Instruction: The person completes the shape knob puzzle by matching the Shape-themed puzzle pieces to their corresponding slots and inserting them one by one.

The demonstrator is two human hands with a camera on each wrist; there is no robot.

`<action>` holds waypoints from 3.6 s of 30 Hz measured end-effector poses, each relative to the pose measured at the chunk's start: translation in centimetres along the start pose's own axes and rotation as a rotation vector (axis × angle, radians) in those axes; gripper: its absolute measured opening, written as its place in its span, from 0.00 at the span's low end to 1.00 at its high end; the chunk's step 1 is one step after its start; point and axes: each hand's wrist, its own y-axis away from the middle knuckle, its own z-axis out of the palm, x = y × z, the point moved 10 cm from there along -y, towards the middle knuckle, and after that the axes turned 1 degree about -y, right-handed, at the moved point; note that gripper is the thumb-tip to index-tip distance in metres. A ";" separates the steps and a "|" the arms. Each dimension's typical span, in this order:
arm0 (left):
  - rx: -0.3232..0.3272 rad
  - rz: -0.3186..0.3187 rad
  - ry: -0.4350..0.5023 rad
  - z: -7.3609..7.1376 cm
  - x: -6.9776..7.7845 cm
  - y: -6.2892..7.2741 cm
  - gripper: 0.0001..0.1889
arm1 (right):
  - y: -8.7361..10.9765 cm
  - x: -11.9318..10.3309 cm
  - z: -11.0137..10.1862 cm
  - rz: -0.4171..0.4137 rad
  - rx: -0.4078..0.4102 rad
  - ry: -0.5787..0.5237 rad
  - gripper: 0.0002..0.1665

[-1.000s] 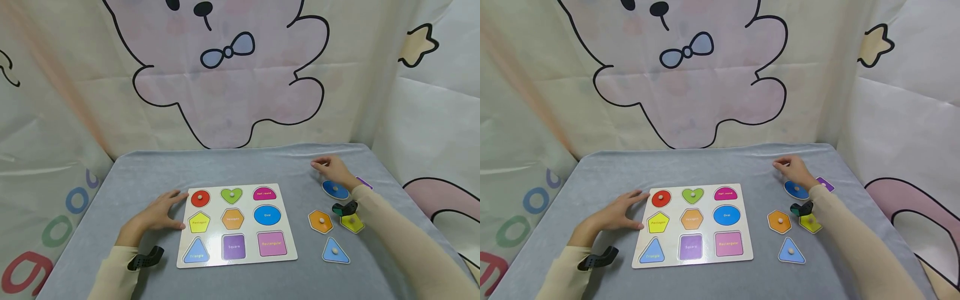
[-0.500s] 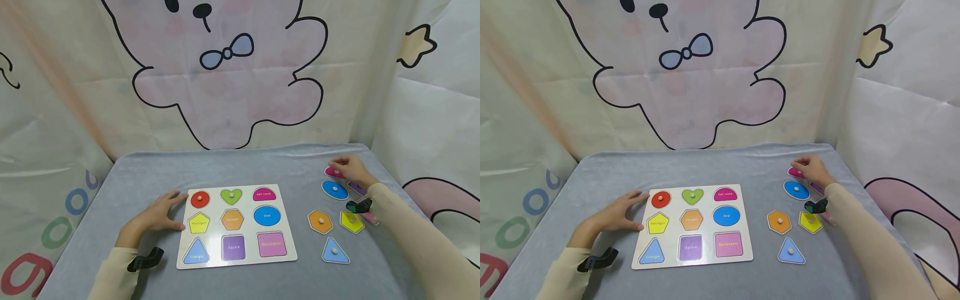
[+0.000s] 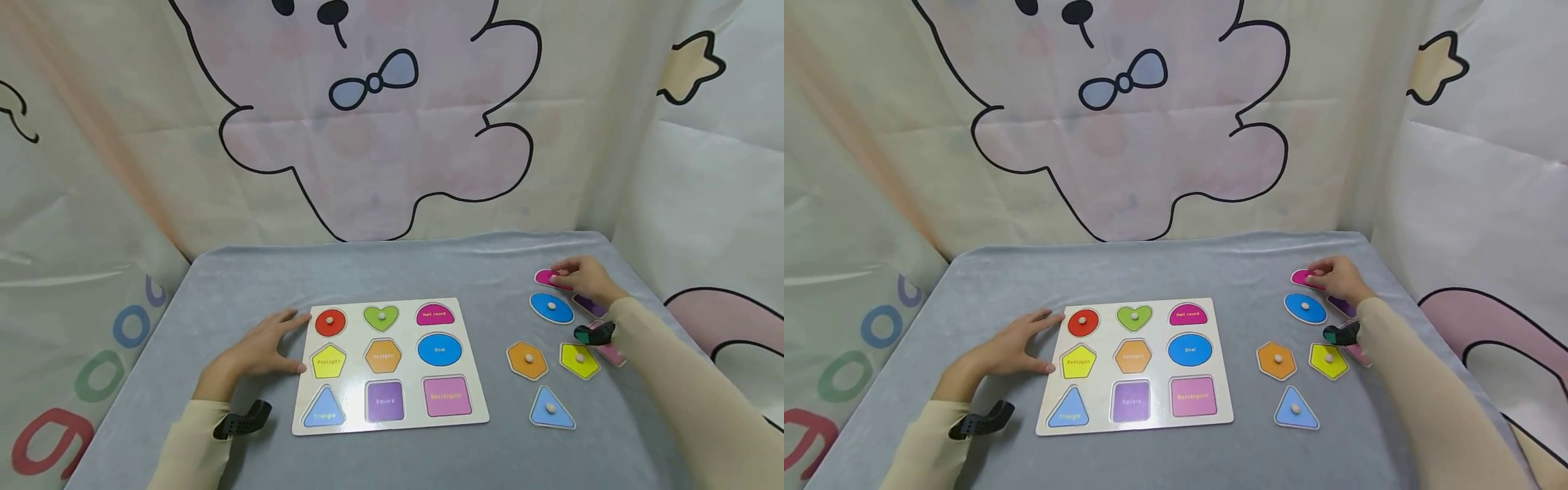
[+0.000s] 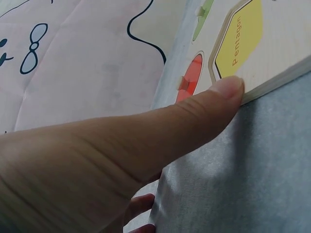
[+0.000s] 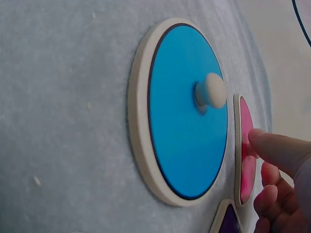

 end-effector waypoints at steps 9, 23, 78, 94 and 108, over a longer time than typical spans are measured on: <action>0.002 -0.005 -0.001 -0.1 -0.2 0.1 0.53 | -0.3 0.4 -0.2 -0.006 -0.011 0.038 0.24; -0.007 -0.024 0.000 -0.1 -0.1 0.4 0.53 | 0.2 0.7 0.3 -0.009 -0.056 -0.004 0.24; 0.001 0.002 -0.002 -0.4 0.1 0.6 0.53 | 0.8 -7.7 2.1 -0.198 -0.134 0.045 0.18; 0.009 -0.006 0.002 -0.2 -0.1 0.3 0.53 | 0.8 -10.5 3.7 -0.220 -0.157 0.012 0.17; 0.004 -0.013 0.002 -0.2 0.0 0.1 0.53 | 1.4 -13.0 5.1 -0.246 -0.173 -0.014 0.14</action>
